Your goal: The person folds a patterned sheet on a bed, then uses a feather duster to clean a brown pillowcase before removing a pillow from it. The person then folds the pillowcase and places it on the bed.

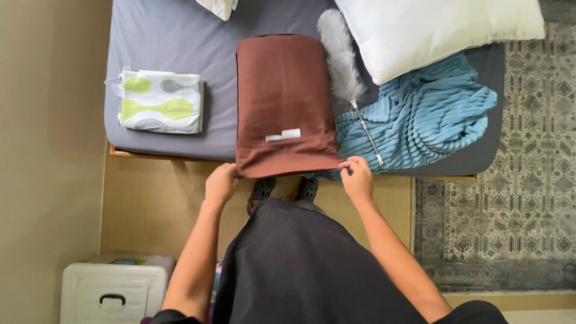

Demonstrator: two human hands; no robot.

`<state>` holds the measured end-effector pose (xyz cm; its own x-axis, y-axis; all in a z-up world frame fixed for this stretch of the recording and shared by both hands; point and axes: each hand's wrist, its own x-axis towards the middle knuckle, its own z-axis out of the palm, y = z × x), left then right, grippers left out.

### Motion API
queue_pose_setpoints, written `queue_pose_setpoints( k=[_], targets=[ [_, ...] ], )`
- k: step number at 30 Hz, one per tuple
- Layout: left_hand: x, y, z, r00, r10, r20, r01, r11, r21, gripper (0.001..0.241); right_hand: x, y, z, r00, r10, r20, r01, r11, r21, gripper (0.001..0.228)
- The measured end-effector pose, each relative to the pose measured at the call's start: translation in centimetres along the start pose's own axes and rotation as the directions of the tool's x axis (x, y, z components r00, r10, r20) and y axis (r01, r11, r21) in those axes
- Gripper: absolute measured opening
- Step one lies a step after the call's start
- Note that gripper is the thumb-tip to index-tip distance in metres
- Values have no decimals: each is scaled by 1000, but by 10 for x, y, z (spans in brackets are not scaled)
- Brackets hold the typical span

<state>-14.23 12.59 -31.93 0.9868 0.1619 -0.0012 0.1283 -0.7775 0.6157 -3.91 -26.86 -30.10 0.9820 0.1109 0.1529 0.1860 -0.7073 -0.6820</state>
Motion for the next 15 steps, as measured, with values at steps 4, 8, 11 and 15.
queue_pose_setpoints(
  k=[4,8,11,15],
  targets=[
    [-43,-24,53,977,-158,142,151,987,64,19,-41,59,35,982,76,174,-59,993,-101,9],
    [-75,-18,59,978,-144,150,136,989,63,14,-59,60,27,947,157,280,-130,985,-114,8],
    [-91,-22,61,976,-109,188,100,993,59,9,-70,65,23,926,87,368,-29,987,-160,8],
    [-101,-25,61,956,-91,278,70,994,84,9,-71,48,16,878,222,425,-151,969,-195,7]
  ],
)
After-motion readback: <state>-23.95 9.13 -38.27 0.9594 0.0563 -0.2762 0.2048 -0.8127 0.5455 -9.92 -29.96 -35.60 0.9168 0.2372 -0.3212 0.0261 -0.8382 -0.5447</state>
